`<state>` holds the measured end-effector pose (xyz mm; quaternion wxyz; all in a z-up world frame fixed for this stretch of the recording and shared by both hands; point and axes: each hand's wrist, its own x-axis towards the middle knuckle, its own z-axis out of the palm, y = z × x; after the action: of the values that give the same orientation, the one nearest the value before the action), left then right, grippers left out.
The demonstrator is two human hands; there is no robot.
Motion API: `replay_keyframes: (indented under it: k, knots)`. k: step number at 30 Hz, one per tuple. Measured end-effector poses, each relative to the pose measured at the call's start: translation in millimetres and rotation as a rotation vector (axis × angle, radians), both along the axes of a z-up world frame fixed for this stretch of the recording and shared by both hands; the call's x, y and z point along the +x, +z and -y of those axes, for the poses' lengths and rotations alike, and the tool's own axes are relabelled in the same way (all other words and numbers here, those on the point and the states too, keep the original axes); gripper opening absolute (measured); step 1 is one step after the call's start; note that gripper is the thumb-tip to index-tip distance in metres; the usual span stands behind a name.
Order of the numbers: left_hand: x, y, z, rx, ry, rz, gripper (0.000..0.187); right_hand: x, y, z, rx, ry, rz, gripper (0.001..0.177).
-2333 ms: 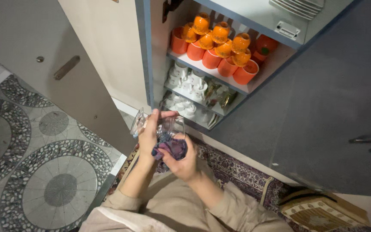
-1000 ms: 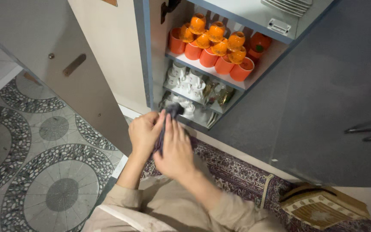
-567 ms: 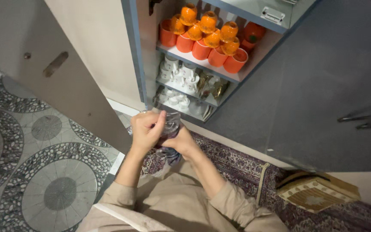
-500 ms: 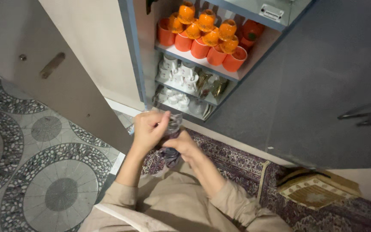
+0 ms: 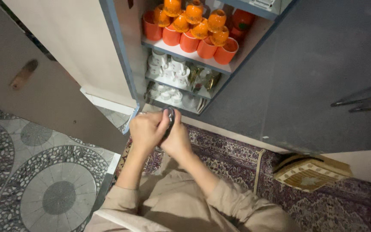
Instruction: The person wipes a glass and a pink mug with a cloth before placing them onto the shelves of a cabinet.
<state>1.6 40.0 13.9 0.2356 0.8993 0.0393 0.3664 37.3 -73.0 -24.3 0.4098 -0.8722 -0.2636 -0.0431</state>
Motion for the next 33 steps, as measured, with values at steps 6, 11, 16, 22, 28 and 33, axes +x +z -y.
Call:
replay_keyframes:
  k: [6, 11, 16, 22, 28, 33]
  knots:
    - [-5.0, -60.7, -37.5, -0.651, -0.319, -0.006, 0.049, 20.8, -41.0, 16.7, 0.385, 0.377, -0.973, 0.050]
    - [-13.6, -73.5, -48.8, -0.978, -0.292, 0.053, 0.041, 8.2, -40.1, -5.9, 0.516, 0.416, -1.161, 0.060]
    - [-9.5, -44.7, -31.9, -0.645, -0.042, 0.029, 0.045, -8.2, -5.8, -22.8, -0.066, 0.048, -0.067, 0.106]
    - [-7.5, -42.1, -20.5, -0.557, 0.095, 0.074, 0.042, -6.4, 1.7, -21.5, -0.043, 0.050, -0.158, 0.095]
    - [2.4, -79.1, -59.0, -1.223, -0.185, 0.112, 0.046, 12.5, -39.4, -16.4, 0.602, 0.457, -1.171, 0.054]
    - [20.8, -84.5, -57.2, -1.575, -0.275, 0.200, 0.032, 28.0, -54.4, -10.3, 0.691, 0.499, -1.303, 0.039]
